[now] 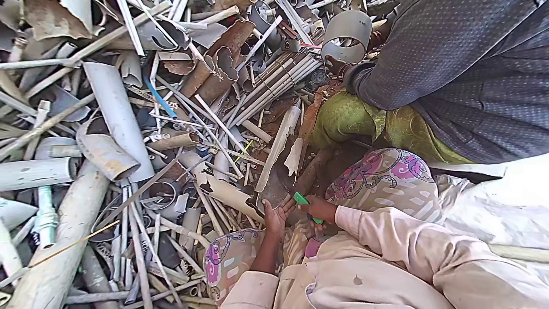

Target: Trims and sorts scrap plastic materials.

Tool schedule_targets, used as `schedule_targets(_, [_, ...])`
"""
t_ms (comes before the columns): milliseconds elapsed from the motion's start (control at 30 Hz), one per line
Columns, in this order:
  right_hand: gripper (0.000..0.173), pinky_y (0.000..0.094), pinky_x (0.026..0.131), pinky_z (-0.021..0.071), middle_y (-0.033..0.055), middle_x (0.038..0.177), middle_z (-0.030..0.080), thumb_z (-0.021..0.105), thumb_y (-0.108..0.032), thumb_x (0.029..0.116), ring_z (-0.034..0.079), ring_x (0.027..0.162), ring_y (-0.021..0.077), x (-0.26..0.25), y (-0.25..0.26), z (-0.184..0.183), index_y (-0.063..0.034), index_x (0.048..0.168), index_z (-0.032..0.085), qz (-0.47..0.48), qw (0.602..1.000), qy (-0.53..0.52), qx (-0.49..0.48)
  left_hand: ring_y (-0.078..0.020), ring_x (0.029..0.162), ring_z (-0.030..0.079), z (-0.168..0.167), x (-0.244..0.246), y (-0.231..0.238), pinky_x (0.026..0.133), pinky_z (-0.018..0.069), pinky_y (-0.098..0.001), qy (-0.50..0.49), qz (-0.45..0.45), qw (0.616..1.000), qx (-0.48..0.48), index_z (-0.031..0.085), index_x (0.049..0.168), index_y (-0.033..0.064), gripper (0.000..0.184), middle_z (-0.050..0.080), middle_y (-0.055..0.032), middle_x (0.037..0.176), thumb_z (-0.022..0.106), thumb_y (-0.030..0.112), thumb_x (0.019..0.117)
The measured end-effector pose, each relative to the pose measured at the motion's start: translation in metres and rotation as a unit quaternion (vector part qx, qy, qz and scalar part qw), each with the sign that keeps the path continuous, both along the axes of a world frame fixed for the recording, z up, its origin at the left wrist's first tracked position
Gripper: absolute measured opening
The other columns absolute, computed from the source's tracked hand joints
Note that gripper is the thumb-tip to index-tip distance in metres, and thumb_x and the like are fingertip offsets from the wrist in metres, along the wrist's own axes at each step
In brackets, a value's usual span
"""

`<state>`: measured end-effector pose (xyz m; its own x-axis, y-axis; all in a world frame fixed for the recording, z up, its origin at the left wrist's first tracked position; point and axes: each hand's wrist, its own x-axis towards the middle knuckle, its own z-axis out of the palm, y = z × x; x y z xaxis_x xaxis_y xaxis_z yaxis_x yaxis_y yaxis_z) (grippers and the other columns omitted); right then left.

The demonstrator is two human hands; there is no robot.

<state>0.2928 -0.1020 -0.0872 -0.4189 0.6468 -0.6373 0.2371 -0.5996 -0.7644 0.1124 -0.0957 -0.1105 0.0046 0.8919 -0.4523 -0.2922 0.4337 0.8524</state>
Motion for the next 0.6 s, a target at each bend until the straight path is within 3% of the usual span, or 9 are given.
schedule_targets(67, [0.033, 0.0256, 0.045, 0.0468, 0.0042, 0.070, 0.052, 0.044, -0.038, 0.1123, 0.052, 0.046, 0.0125, 0.002, 0.005, 0.001, -0.0055, 0.118, 0.047, -0.009, 1.000, -0.019, -0.011, -0.0309, 0.113, 0.067, 0.000, -0.001, 0.002, 0.094, 0.0542, -0.0394, 0.002, -0.005, 1.000, -0.004, 0.028, 0.150, -0.0085, 0.094, 0.058, -0.0295, 0.136, -0.012, 0.061, 0.1000])
schedule_targets(167, [0.032, 0.0254, 0.044, 0.0467, 0.0042, 0.069, 0.052, 0.044, -0.037, 0.1123, 0.052, 0.045, 0.0123, -0.001, 0.003, 0.007, -0.0051, 0.119, 0.047, -0.006, 1.000, -0.008, 0.009, -0.0266, 0.103, 0.069, 0.005, 0.002, 0.000, 0.087, 0.0558, -0.0366, 0.011, 0.002, 1.000, -0.005, 0.031, 0.147, -0.0079, 0.092, 0.063, -0.0262, 0.128, -0.011, 0.060, 0.1009])
schedule_targets(300, [0.033, 0.0259, 0.045, 0.0463, 0.0038, 0.070, 0.053, 0.045, -0.037, 0.1120, 0.052, 0.047, 0.0122, 0.006, 0.005, 0.000, -0.0054, 0.120, 0.049, 0.023, 0.999, -0.035, 0.019, -0.0316, 0.111, 0.068, -0.001, -0.002, 0.001, 0.093, 0.0547, -0.0401, -0.014, 0.004, 1.000, -0.002, 0.028, 0.149, -0.0082, 0.094, 0.061, -0.0296, 0.132, -0.012, 0.062, 0.0999])
schedule_targets(400, [0.032, 0.0258, 0.044, 0.0465, 0.0041, 0.069, 0.054, 0.048, -0.036, 0.1114, 0.052, 0.045, 0.0123, 0.005, -0.002, 0.015, -0.0046, 0.118, 0.050, 0.038, 0.998, -0.016, 0.048, -0.0288, 0.098, 0.070, 0.005, -0.002, 0.004, 0.084, 0.0568, -0.0394, -0.016, 0.042, 0.999, -0.010, 0.030, 0.147, -0.0064, 0.090, 0.063, -0.0268, 0.122, -0.008, 0.062, 0.1013])
schedule_targets(500, [0.034, 0.0275, 0.048, 0.0490, 0.0055, 0.073, 0.054, 0.048, -0.035, 0.1111, 0.054, 0.049, 0.0134, 0.006, 0.001, 0.001, -0.0026, 0.120, 0.052, 0.057, 0.995, -0.040, 0.070, -0.0324, 0.105, 0.068, 0.001, -0.008, 0.007, 0.089, 0.0551, -0.0418, -0.044, 0.067, 0.997, -0.007, 0.027, 0.150, -0.0048, 0.090, 0.060, -0.0291, 0.128, -0.006, 0.064, 0.1010])
schedule_targets(600, [0.035, 0.0269, 0.048, 0.0499, 0.0050, 0.073, 0.053, 0.044, -0.036, 0.1124, 0.055, 0.049, 0.0131, 0.001, 0.005, -0.006, -0.0021, 0.116, 0.049, 0.027, 0.998, -0.049, 0.037, -0.0305, 0.113, 0.067, -0.003, -0.010, 0.004, 0.093, 0.0539, -0.0388, -0.012, 0.013, 1.000, 0.004, 0.029, 0.148, -0.0089, 0.093, 0.061, -0.0285, 0.133, -0.010, 0.061, 0.1009])
